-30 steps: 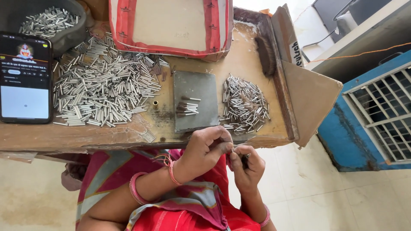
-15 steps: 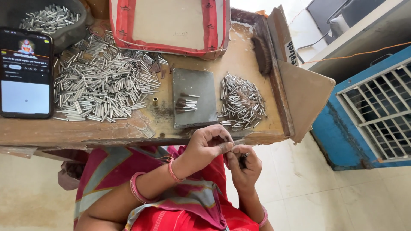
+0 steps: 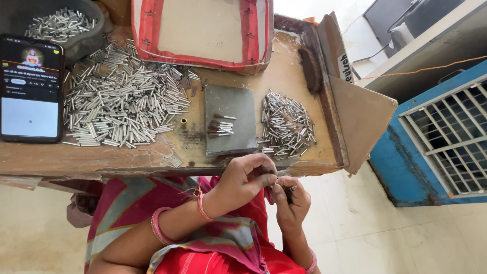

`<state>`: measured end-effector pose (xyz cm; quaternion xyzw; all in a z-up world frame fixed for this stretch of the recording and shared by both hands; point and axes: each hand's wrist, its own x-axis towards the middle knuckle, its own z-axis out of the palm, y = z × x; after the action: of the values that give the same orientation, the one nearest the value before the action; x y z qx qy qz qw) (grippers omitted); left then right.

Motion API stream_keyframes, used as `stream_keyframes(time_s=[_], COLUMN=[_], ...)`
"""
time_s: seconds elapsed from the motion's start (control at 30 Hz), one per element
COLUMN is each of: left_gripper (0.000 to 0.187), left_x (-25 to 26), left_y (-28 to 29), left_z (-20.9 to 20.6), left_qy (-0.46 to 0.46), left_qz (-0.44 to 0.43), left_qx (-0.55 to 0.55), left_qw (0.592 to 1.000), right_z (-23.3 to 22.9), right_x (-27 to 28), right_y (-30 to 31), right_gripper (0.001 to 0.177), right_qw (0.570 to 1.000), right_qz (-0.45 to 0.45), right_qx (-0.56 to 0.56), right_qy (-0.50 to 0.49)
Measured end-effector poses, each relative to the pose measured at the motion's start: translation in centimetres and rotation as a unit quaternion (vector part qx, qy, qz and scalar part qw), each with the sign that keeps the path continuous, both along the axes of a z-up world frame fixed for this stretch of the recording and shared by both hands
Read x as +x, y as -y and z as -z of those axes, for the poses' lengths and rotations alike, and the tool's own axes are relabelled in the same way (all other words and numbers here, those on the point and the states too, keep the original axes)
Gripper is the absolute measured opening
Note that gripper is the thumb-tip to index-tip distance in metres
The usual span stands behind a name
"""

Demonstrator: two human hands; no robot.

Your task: Assembling small metal pins into cylindrical sleeves at a workbench.

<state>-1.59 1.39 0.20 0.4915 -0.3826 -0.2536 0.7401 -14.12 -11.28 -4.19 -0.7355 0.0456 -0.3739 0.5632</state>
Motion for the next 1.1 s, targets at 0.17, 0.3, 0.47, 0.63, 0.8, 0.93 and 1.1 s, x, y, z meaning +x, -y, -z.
stream_keyframes(time_s=[0.17,0.3,0.47,0.63,0.8,0.93,1.1], left_gripper=[0.009,0.007,0.011,0.008,0.005,0.009,0.01], left_x=[0.1,-0.1,-1.0,-1.0,-0.8,-0.9,-0.6], left_y=[-0.5,-0.4,0.4,0.1,-0.2,-0.1,-0.6], left_z=[-0.1,0.6,1.9,2.5,2.5,3.6,2.3], left_qy=[0.075,0.013,-0.126,-0.201,-0.219,-0.172,-0.088], left_qz=[-0.018,0.031,0.132,0.198,0.183,0.146,0.093], left_qx=[0.0,-0.037,-0.098,-0.106,-0.102,-0.094,-0.053], left_qw=[0.997,0.999,0.978,0.953,0.953,0.97,0.99], right_z=[0.2,-0.4,-0.1,0.2,0.7,-0.7,-0.5], right_x=[-0.6,-0.8,-1.2,-2.4,-2.9,-1.8,-1.4], right_y=[-0.1,-0.5,-0.5,-0.3,0.2,-1.1,-0.3], right_gripper=[0.004,0.006,0.013,0.02,0.021,0.017,0.013], right_qw=[1.0,1.0,1.0,1.0,0.998,0.999,0.999], right_qz=[-0.008,-0.022,-0.001,-0.019,-0.042,-0.027,-0.025], right_qx=[-0.013,0.002,0.012,0.005,-0.039,-0.02,-0.024], right_qy=[-0.007,0.001,0.008,0.0,-0.01,-0.008,-0.036])
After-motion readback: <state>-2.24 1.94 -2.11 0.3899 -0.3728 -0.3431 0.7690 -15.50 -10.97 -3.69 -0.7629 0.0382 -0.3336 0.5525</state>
